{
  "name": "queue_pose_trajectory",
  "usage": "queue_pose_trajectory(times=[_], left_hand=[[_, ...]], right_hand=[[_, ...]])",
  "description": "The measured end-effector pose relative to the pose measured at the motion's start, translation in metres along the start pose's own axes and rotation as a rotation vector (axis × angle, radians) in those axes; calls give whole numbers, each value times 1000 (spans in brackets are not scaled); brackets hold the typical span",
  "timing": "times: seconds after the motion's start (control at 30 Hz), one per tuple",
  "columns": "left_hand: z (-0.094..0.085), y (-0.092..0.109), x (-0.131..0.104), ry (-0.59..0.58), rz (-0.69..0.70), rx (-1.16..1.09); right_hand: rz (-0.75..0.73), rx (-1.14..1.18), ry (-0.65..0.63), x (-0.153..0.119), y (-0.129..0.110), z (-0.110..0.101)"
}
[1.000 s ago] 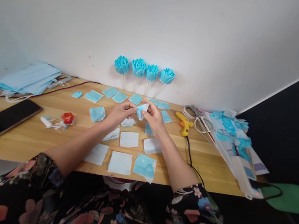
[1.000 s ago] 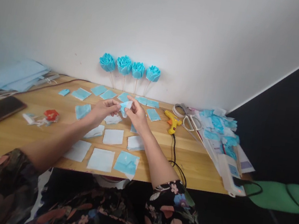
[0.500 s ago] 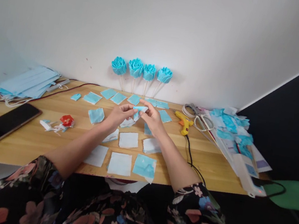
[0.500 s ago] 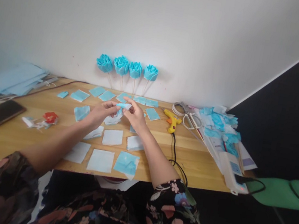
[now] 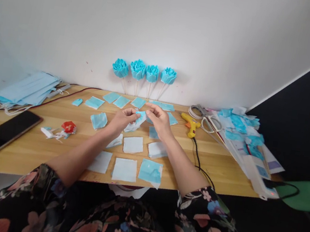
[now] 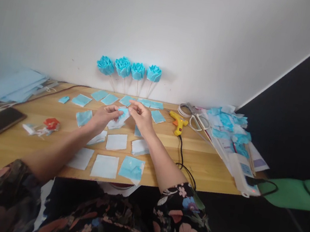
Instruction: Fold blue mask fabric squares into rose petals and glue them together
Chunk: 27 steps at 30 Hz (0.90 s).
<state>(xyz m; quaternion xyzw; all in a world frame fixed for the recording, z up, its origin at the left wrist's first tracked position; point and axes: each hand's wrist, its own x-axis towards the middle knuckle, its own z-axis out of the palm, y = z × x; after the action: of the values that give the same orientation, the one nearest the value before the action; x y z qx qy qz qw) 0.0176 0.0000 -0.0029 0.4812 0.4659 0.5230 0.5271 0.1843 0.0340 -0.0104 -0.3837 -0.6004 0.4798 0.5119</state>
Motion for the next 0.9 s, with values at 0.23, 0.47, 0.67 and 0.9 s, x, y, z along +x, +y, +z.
queue_pose_trajectory(times=[0.23,0.47,0.67,0.9], left_hand=[[-3,-2,3,25,32,-26],[-2,0,2,22,34,-66],[-1,-2,3,11,35,-41],[-4,0,4,-50,55,-111]], right_hand=[[83,134,36,3,-2,-3],[68,76,-133,-6,-10,6],[49,-29,-141,-10,-14,8],[51,-75,-94,-10,-13,7]])
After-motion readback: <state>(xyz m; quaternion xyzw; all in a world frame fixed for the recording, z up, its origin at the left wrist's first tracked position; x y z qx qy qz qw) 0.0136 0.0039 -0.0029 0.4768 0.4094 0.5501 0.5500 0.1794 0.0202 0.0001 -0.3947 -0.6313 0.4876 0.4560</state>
